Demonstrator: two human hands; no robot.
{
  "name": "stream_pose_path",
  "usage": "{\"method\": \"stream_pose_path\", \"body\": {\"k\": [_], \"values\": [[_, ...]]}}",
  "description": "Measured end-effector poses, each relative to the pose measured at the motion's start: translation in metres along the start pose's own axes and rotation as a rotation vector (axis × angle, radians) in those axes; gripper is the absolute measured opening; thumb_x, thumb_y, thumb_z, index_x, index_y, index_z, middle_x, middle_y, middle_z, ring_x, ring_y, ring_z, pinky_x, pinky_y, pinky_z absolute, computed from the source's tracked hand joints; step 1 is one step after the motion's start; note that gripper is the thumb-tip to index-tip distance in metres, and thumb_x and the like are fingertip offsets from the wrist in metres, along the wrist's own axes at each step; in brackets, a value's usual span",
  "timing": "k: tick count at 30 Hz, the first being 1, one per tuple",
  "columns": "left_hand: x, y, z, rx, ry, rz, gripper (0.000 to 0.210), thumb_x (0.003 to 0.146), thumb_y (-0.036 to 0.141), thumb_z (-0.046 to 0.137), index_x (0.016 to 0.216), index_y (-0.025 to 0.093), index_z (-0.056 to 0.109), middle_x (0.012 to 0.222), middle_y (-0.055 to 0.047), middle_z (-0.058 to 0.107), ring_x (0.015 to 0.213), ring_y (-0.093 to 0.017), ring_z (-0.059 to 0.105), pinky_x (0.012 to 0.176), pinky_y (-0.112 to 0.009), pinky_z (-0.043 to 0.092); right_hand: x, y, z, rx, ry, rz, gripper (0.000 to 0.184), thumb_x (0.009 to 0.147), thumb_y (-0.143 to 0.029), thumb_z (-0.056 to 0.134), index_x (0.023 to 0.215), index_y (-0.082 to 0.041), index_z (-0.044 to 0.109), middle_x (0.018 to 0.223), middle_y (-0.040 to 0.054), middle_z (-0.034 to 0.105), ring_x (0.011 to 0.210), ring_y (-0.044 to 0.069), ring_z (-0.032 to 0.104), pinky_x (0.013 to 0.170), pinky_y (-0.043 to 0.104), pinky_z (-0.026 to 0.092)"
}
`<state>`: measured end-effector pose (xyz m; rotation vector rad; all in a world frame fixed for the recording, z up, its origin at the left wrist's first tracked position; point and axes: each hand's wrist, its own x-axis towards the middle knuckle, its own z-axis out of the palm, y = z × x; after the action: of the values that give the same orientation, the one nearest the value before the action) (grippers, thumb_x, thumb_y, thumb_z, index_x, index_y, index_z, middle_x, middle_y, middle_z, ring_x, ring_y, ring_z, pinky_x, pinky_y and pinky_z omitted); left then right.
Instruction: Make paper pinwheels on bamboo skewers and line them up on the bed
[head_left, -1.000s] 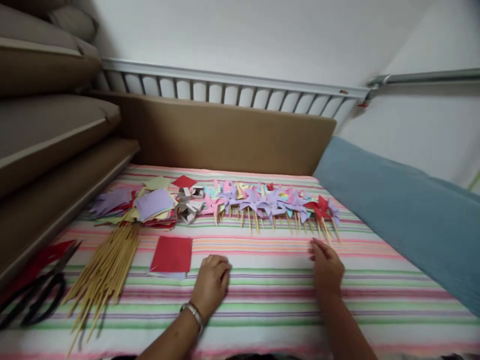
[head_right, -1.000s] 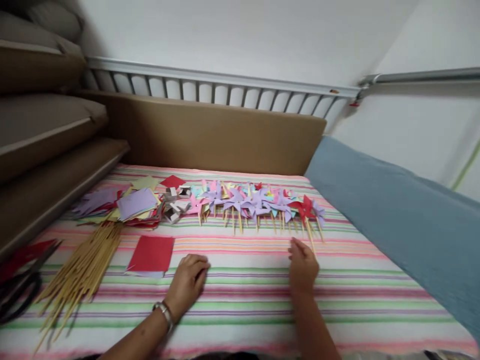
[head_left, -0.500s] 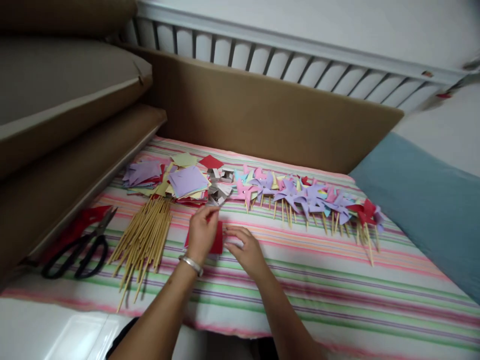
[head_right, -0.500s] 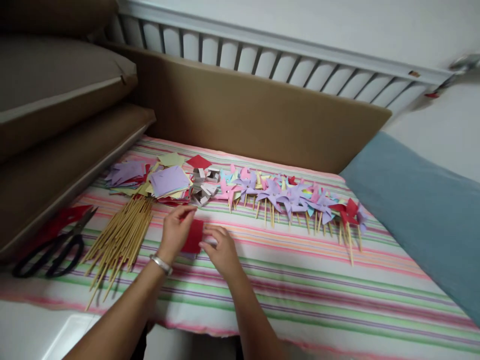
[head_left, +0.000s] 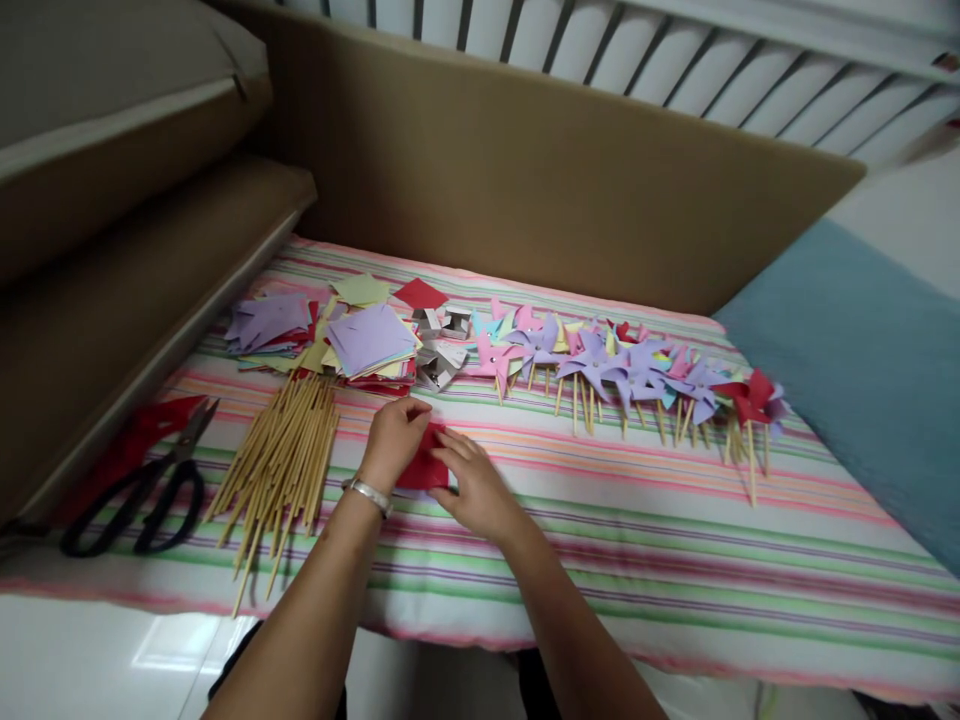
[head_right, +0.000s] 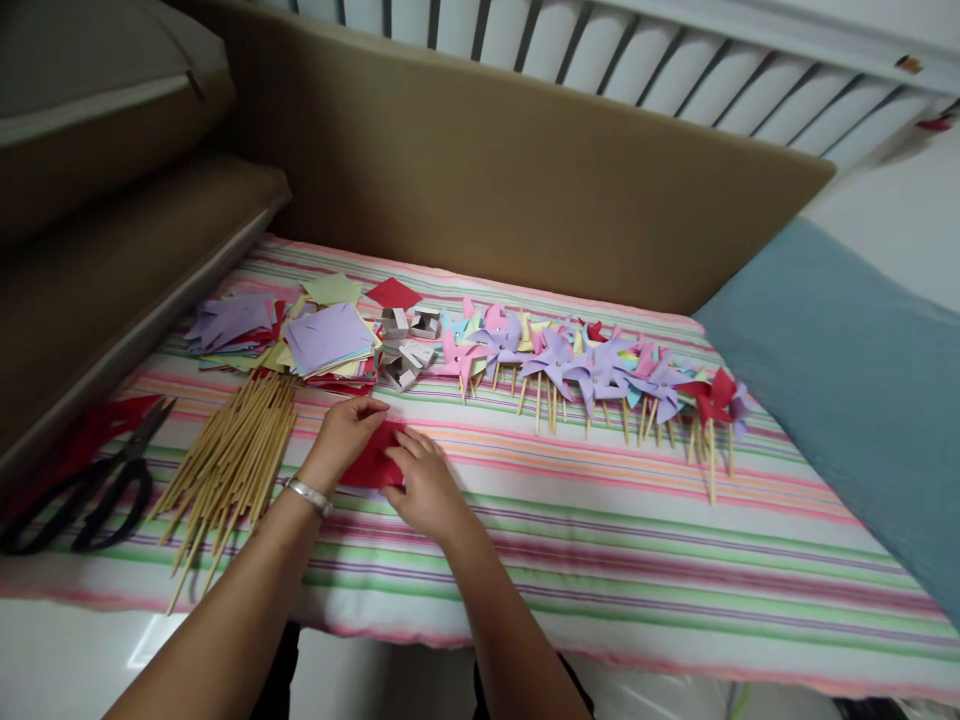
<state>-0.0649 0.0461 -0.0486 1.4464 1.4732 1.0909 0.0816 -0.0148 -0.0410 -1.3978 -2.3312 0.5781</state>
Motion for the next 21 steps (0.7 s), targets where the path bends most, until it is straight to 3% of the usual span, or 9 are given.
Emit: {"method": "stream_pose_path", "body": {"k": [3,9,21], "values": [[0.001,0.0,-0.001,0.033,-0.008,0.001,0.016,0.069,0.021,0.053,0.075,0.017,0.068,0.078,-0.007,0.07,0.075,-0.019,0.062,0.073,-0.031,0.046,0.0,-0.002,0.0,-0.015,0.012,0.007,0.038,0.072,-0.021,0.063,0.109,-0.015,0.06,0.13,0.0156,0.05,0.125,0.027,0.039,0.105,0.046,0.028],[-0.001,0.008,-0.007,0.139,-0.066,0.008,0.023,0.069,0.029,0.052,0.079,0.016,0.068,0.082,-0.008,0.071,0.078,-0.022,0.063,0.076,-0.033,0.046,-0.002,-0.019,0.002,-0.134,0.077,-0.026,0.039,0.068,-0.031,0.065,0.103,-0.014,0.059,0.124,0.0138,0.053,0.123,0.027,0.038,0.106,0.041,0.025],[0.007,0.01,-0.006,0.216,-0.06,-0.087,0.025,0.065,0.035,0.058,0.082,0.021,0.067,0.085,-0.004,0.07,0.083,-0.026,0.061,0.079,-0.037,0.044,0.003,-0.011,0.01,-0.183,0.164,-0.058,0.012,0.081,-0.026,0.053,0.081,-0.019,0.063,0.083,0.0019,0.063,0.088,0.017,0.055,0.086,0.029,0.039]]}}
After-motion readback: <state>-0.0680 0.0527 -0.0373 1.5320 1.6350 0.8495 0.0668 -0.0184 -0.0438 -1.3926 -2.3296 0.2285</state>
